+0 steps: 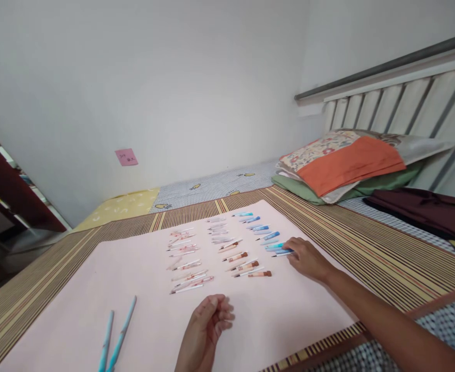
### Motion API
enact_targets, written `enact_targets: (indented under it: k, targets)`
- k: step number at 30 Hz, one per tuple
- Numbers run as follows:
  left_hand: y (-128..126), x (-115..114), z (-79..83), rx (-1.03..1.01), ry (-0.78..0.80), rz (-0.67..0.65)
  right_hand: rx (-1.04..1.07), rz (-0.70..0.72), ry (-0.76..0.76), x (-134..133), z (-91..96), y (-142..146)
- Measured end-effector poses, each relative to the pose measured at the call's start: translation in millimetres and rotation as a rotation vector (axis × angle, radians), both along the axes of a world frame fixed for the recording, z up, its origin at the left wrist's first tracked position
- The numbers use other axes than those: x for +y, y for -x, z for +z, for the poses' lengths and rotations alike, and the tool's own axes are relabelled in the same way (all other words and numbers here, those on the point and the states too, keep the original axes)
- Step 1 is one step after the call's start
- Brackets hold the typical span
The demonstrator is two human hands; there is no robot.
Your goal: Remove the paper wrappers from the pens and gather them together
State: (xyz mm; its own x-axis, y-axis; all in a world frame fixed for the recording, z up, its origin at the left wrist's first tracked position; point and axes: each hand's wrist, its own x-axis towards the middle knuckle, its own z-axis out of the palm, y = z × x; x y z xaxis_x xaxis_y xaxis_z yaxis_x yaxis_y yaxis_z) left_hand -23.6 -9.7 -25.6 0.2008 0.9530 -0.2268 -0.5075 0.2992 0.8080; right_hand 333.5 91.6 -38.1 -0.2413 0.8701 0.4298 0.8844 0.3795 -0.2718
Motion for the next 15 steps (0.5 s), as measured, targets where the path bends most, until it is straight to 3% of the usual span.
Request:
enact_targets:
  k: [15]
  targets:
    - [0.3, 0.7, -3.5, -0.013, -0.004, -0.003, -0.049, 0.006, 0.083, 5.7, 1.4, 1.4]
